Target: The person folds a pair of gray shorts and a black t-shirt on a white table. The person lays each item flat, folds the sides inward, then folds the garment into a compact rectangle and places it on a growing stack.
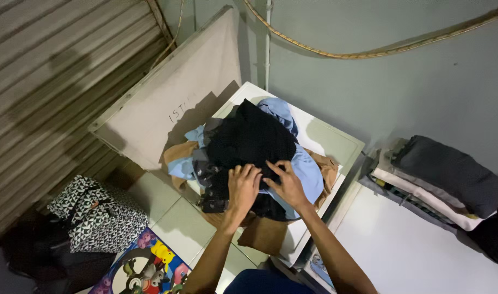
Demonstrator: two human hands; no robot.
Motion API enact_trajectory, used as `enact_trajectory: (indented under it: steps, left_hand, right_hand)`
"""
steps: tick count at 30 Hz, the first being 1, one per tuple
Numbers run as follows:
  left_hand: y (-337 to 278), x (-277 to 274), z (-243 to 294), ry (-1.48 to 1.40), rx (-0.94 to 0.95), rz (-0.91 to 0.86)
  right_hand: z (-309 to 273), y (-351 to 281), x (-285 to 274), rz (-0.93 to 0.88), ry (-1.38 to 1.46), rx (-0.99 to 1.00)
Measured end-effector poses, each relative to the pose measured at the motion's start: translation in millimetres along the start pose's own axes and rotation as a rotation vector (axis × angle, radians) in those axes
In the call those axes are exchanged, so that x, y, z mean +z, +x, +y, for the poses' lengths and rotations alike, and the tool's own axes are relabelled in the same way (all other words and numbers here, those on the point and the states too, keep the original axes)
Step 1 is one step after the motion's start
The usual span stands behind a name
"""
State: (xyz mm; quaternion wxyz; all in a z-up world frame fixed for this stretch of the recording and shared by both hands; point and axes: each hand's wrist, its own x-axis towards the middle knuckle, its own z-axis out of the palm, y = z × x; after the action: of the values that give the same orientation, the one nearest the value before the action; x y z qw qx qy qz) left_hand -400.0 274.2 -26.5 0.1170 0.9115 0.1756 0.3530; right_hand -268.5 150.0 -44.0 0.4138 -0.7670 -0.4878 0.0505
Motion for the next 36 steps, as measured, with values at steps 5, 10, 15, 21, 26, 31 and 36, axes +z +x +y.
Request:
enact_trajectory:
  steps: [5,10,15,21,26,31,36]
  left_hand:
    - [-8.4,-9.9,27.1,-0.212,0.039,0.027]
    - [-6.5,-22.2,65.0,-0.294,0.115,0.048]
    - [-12.1,-24.3,86.8,-0.194,0.180,0.078]
    - [-43.0,8.7,116.3,-0.433,0.071,-0.103]
    - [-65.5,36.3,162.2,-0.636,0.019,-0.216]
    - [-95.4,66.1,229.0,-0.892,-0.084,-0.442]
    - [-127.3,110.7,297.4,-1.040,-0.123,-0.521]
  right_hand:
    - [19.3,-15.9,-0.3,0.191,0.107,-0.091]
    - [40.1,-41.7,-16.7,0.281,0.105,-0.154]
    - [49.2,-85.7,-37.9,0.370,0.104,-0.018]
    - [51.2,-136.4,-58.2,0.390,0.307,0.381]
    - [61.7,-184.0,-92.2,0.517,0.330,0.140]
    - [83.4,-243.1,-146.3,0.614,0.422,0.233]
    - [101.0,-307.7,-197.1,0.613,0.428,0.408]
